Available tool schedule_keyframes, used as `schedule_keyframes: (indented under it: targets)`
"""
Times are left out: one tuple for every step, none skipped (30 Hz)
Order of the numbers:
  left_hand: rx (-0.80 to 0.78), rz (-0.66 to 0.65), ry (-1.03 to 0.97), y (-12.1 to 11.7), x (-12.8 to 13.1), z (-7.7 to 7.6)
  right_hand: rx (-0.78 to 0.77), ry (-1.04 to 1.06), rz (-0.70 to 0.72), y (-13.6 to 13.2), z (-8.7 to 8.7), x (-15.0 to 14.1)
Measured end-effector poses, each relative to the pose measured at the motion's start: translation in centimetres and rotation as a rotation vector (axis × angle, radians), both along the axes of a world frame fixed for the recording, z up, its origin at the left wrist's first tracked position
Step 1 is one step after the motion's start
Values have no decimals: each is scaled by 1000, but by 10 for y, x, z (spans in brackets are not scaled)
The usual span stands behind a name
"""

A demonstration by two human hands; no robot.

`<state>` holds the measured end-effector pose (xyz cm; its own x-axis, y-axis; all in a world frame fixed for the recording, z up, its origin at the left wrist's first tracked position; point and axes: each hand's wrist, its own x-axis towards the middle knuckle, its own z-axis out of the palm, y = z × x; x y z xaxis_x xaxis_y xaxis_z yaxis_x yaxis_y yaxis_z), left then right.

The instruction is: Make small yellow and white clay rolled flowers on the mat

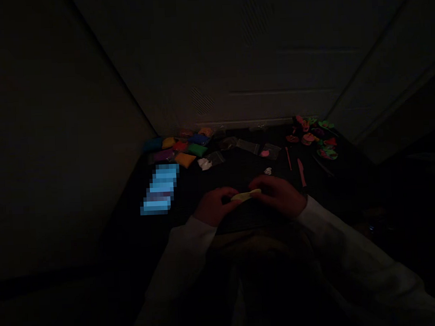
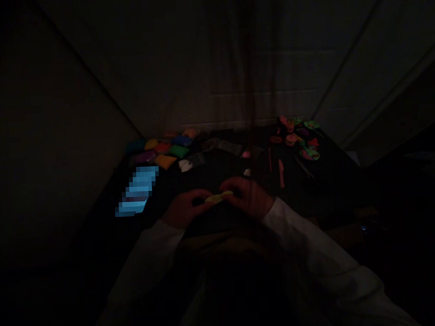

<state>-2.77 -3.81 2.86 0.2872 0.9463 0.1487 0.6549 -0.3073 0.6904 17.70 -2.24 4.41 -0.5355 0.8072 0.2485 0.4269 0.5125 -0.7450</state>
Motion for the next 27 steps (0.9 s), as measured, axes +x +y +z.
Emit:
schedule_keyframes:
  targets:
    - [-4, 0, -14, -1, -1, 3, -6, 32, -28, -3, 2, 2]
    - [-7, 4, -31, -3, -1, 7, -12, 63, -59, -5, 5, 3]
    - [-11, 15, -52, -5, -1, 11, -18, 94, -89, -8, 7, 5]
    - [-9, 30, -77, -8, -1, 16, -20, 124, -121, -11, 10, 6]
    - [-14, 55, -118, -11, 0, 22, -19, 150, -146, -14, 14, 6]
    - [-18, 81, -151, -15, 1, 29, -18, 173, -166, -17, 18, 7]
    - [2, 102, -188, -19, 2, 36, -23, 192, -182, -21, 22, 8]
    - [9, 116, -213, -23, 3, 43, -38, 208, -202, -24, 27, 8]
    - [-3, 130, -228, -28, 4, 50, -59, 227, -225, -28, 32, 9]
    - [-9, 150, -242, -32, 4, 57, -83, 247, -250, -32, 38, 9]
    - [-22, 168, -243, -37, 5, 65, -108, 266, -271, -37, 44, 10]
    - [-10, 186, -256, -41, 4, 71, -133, 283, -284, -41, 50, 10]
    - [-11, 190, -265, -44, 4, 77, -157, 298, -285, -45, 56, 11]
    - [-15, 190, -271, -47, 3, 82, -182, 316, -279, -48, 60, 11]
    - [-20, 187, -277, -49, 3, 86, -210, 335, -268, -50, 64, 11]
    - [-35, 179, -276, -49, 2, 89, -240, 355, -259, -51, 65, 11]
    - [-49, 170, -272, -49, 2, 89, -268, 370, -256, -50, 65, 11]
    - [-68, 157, -261, -47, 2, 87, -290, 375, -256, -48, 62, 10]
    - [-90, 136, -241, -43, 1, 82, -301, 366, -261, -44, 56, 9]
    - [-94, 125, -217, -39, 1, 75, -303, 336, -267, -39, 48, 8]
    - [-123, 101, -174, -34, 1, 66, -290, 280, -273, -33, 38, 6]
    - [-121, 96, -132, -28, 1, 55, -244, 212, -289, -27, 27, 5]
    - [-56, 128, -65, -22, 0, 43, -199, 111, -297, -20, 15, 3]
    - [54, 184, 36, -18, 0, 31, -127, -18, -319, -14, 4, 2]
    - [112, 246, 70, -14, -1, 20, -37, -158, -341, -10, -7, 1]
    - [143, 267, 90, -12, -2, 10, -4, -202, -362, -6, -16, 0]
    - [169, 263, 109, -11, -3, 2, 36, -242, -381, -5, -23, 1]
